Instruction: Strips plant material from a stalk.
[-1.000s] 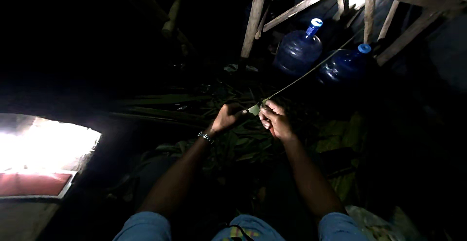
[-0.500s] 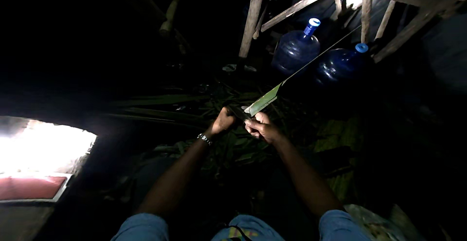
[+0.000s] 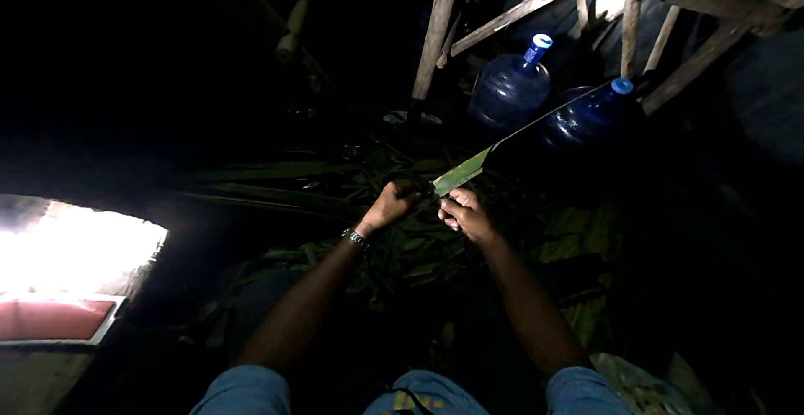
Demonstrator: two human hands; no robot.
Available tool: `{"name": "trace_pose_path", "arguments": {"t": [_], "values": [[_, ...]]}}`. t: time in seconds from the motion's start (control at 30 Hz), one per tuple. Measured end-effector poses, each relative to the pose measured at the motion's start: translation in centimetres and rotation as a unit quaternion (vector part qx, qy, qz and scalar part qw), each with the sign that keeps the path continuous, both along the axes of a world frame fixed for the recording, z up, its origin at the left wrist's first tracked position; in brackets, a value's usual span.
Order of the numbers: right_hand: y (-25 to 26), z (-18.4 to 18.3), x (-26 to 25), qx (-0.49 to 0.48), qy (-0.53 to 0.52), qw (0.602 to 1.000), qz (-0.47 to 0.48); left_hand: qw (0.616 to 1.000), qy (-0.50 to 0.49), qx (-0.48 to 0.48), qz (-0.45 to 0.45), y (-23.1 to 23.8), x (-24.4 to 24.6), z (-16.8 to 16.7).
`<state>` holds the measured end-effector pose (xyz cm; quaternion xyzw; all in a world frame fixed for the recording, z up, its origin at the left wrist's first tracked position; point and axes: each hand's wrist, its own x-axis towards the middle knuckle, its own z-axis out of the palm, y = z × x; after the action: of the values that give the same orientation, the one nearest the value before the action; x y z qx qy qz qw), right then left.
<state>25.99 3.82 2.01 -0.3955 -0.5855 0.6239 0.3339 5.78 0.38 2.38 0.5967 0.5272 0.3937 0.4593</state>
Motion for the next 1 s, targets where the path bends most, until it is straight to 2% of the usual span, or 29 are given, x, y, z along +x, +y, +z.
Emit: {"name": "trace_pose_path", "arguments": {"t": [0.1, 0.2, 0.27, 0.33, 0.43, 0.57, 0.63, 0.7, 0.77, 0.87, 0.93, 1.0], "values": [[-0.3, 0.3, -0.4, -0.001, -0.018, 0.999, -0.042, 1.000, 0.007, 0.015, 0.004, 0.2, 0.3, -0.7], [-0.2, 0.2, -0.4, 0.014, 0.002, 0.999, -0.040, 0.998, -0.048, -0.049, -0.003, 0.1, 0.2, 0.0], [0.2, 0.1, 0.0, 0.051, 0.005, 0.998, -0.041, 0.991, -0.078, -0.102, -0.020, 0.0, -0.3, 0.8], [1.6, -0.3, 1.5, 0.094, 0.002, 0.994, -0.059, 0.985, -0.097, -0.131, -0.054, 0.6, -1.5, 0.1], [3.3, 0.0, 4.1, 0.106, 0.041, 0.985, -0.131, 0.988, -0.071, -0.120, -0.066, 0.8, -2.6, -0.2], [4.6, 1.2, 6.7, 0.016, 0.088, 0.946, -0.312, 0.996, -0.016, -0.065, -0.062, 0.5, -2.9, -0.4], [4.8, 1.5, 7.3, 0.006, 0.095, 0.932, -0.350, 0.998, -0.002, -0.055, -0.034, 0.0, -2.4, 0.2], [3.7, 1.5, 6.7, 0.019, 0.081, 0.954, -0.289, 0.999, 0.024, -0.037, -0.003, -0.5, -1.7, 1.1], [2.4, 0.8, 5.1, 0.022, 0.048, 0.985, -0.167, 0.999, 0.031, -0.006, 0.016, -0.3, -1.3, 0.4], [0.6, 0.3, 2.0, -0.007, -0.001, 1.000, -0.025, 0.998, 0.039, 0.035, 0.023, 0.1, -0.6, -0.9], [0.1, 0.3, 0.5, -0.029, -0.008, 0.999, 0.010, 0.995, 0.068, 0.072, 0.024, 0.2, -0.1, -1.3], [-0.1, 0.3, -0.4, -0.046, -0.007, 0.999, 0.001, 0.988, 0.112, 0.102, 0.023, 0.2, 0.1, -1.7]]}}
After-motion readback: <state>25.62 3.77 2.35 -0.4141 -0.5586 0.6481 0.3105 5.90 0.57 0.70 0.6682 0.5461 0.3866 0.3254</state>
